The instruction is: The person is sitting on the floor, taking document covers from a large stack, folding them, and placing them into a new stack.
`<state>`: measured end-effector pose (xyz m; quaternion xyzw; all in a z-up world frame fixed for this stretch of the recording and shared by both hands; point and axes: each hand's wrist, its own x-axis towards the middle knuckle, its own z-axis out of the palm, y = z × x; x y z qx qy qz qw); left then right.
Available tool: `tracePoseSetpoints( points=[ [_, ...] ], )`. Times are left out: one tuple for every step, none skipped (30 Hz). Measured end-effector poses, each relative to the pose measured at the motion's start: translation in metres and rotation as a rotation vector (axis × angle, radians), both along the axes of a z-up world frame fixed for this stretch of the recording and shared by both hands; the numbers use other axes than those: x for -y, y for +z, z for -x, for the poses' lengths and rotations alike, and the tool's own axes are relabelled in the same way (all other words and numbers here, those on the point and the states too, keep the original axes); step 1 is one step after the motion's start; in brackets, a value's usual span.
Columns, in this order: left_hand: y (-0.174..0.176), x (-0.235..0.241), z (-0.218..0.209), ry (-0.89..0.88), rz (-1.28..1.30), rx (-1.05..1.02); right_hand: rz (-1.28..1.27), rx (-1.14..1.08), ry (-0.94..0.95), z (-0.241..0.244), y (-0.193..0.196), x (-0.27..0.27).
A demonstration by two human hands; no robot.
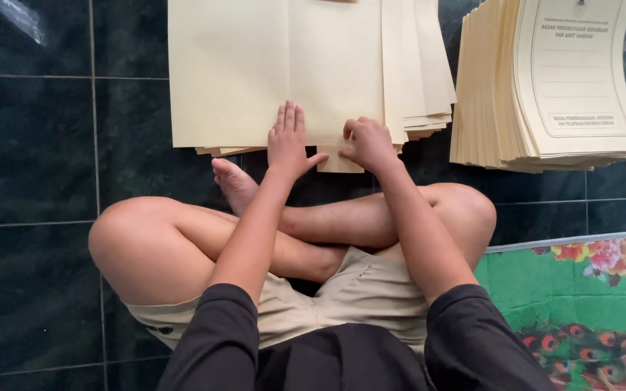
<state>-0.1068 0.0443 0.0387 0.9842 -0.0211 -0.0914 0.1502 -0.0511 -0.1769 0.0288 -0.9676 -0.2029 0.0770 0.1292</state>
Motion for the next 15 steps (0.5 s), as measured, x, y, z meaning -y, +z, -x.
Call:
tracePoseSetpoints(
  points=[
    [-0.003, -0.001, 0.004, -0.001, 0.000, 0.002, 0.000, 0.002, -0.001, 0.002, -0.002, -0.001],
    [-0.006, 0.001, 0.004, 0.001, 0.002, 0.038, -0.018, -0.006, 0.004, 0.001, -0.003, 0.000],
    [-0.008, 0.002, 0.004, 0.003, 0.004, 0.074, -0.035, -0.013, 0.009, 0.000, -0.004, 0.001],
    [-0.008, 0.004, 0.005, -0.001, 0.009, 0.076, -0.030, -0.011, 0.004, 0.000, -0.005, 0.001],
    [-0.008, 0.006, 0.007, 0.008, 0.012, 0.082, -0.039, -0.018, -0.006, 0.000, -0.007, 0.001],
    [-0.006, 0.006, 0.008, 0.019, 0.014, 0.089, -0.050, -0.024, -0.015, 0.000, -0.008, -0.001],
    [-0.008, 0.007, 0.008, 0.016, 0.017, 0.091, -0.048, -0.021, -0.018, -0.001, -0.005, 0.000],
    [-0.010, 0.006, 0.008, 0.020, 0.055, 0.104, -0.057, -0.026, -0.008, 0.000, -0.003, -0.001],
    [-0.012, 0.006, 0.007, 0.025, 0.093, 0.116, -0.066, -0.030, 0.002, 0.000, -0.001, -0.002],
    [-0.011, 0.005, 0.009, 0.016, 0.091, 0.122, -0.068, -0.023, -0.006, 0.003, 0.009, -0.003],
    [-0.011, 0.004, 0.010, 0.023, 0.181, 0.152, -0.104, -0.036, 0.009, 0.005, 0.018, -0.004],
    [-0.012, 0.007, 0.012, 0.024, 0.275, 0.176, -0.135, -0.051, 0.018, 0.010, 0.026, -0.001],
    [-0.010, 0.008, 0.008, 0.010, 0.278, 0.177, -0.134, -0.048, 0.005, 0.007, 0.027, -0.002],
    [-0.008, 0.010, 0.010, -0.032, 0.287, 0.180, -0.147, -0.026, 0.003, 0.008, 0.027, 0.000],
    [-0.007, 0.012, 0.012, -0.074, 0.296, 0.183, -0.159, -0.005, 0.002, 0.010, 0.027, 0.001]
  ],
)
